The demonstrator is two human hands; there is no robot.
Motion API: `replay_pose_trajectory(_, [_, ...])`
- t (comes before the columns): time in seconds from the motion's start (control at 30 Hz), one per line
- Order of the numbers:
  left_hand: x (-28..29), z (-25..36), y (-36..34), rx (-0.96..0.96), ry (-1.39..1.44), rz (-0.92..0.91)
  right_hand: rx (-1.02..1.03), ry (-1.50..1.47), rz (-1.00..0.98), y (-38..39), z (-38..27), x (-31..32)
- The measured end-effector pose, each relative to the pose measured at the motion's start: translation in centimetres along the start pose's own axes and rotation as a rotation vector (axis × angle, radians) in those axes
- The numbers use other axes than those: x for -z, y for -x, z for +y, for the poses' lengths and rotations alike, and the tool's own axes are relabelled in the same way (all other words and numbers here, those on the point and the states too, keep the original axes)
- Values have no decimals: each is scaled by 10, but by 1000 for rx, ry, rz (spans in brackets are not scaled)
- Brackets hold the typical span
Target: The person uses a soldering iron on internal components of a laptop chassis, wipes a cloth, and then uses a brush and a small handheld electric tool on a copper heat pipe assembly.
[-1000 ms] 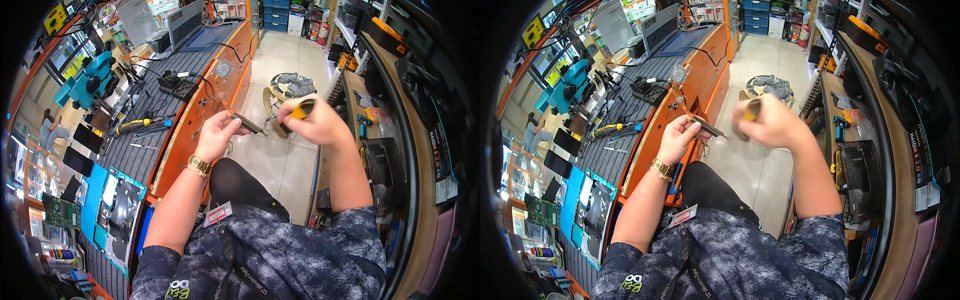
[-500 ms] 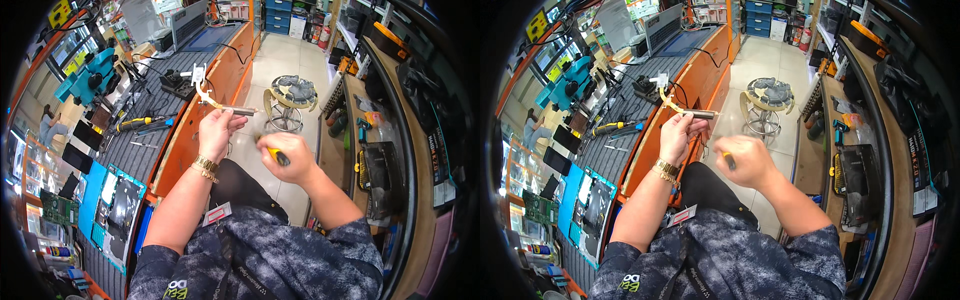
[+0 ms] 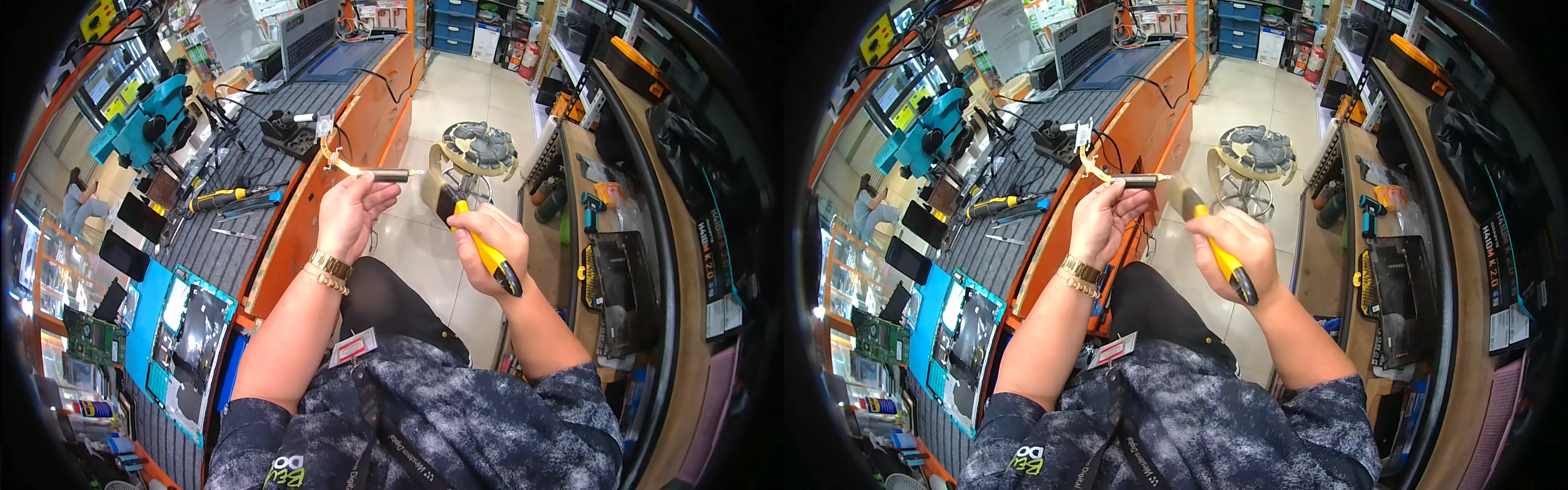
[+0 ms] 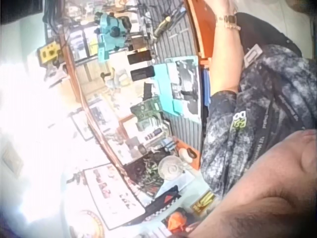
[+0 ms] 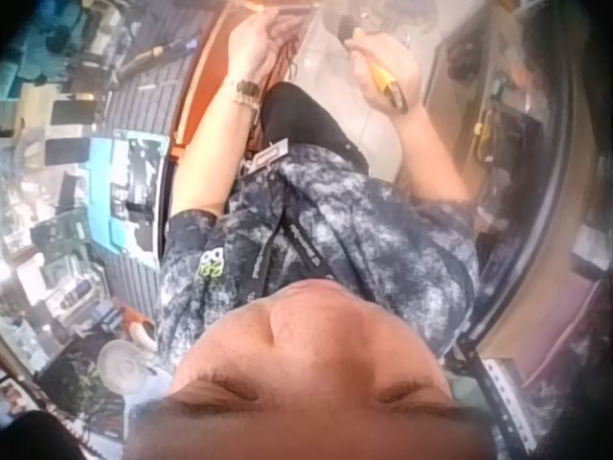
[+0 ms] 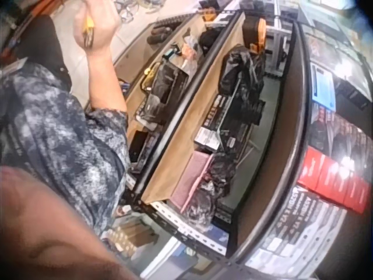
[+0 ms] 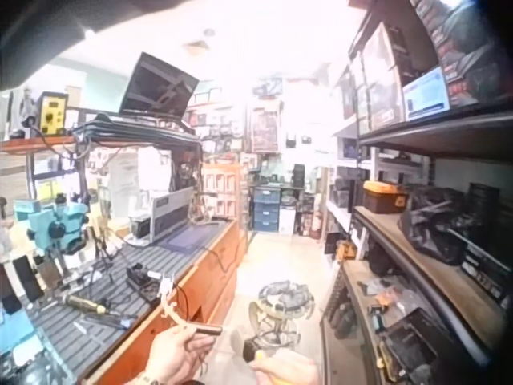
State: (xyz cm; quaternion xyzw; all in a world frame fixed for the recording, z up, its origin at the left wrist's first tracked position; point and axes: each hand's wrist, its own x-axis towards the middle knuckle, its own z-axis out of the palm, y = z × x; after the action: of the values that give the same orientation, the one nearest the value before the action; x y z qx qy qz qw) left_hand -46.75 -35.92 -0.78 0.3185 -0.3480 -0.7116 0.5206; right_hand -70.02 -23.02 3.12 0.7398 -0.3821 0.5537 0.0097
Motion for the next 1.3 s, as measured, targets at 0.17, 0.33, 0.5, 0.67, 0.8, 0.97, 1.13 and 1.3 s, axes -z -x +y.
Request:
replay_pose_trajectory(0.17, [-3,-3,4,59,104,-21,92,-3,-156,16,31,-11])
replay_pose_trajectory(0.33, [6,-3,5,97,174,-130,-257,-108,25,26,28,-2])
replay_pose_trajectory(0.5, [11,-15,5,112,270,-233,-515,-625,275,24,9,-25])
replay_pose_trajectory(0.67, [-5,-7,14,71,215,-313,-740,-1063,574,27,68,-35])
replay_pose_trajectory(0.8, [8,-11,11,70,175,-375,-652,-1355,457,28,47,-30])
replay_pose_trajectory(0.97, [-5,-15,23,2,-182,-372,-610,-733,383,11,73,2])
replay_pose_trajectory(1.13, [-6,-17,29,-105,-558,-288,-511,-632,116,-12,26,28])
replay_pose_trajectory(1.3, [-17,-22,38,-152,-606,-212,-233,-76,46,-21,20,1])
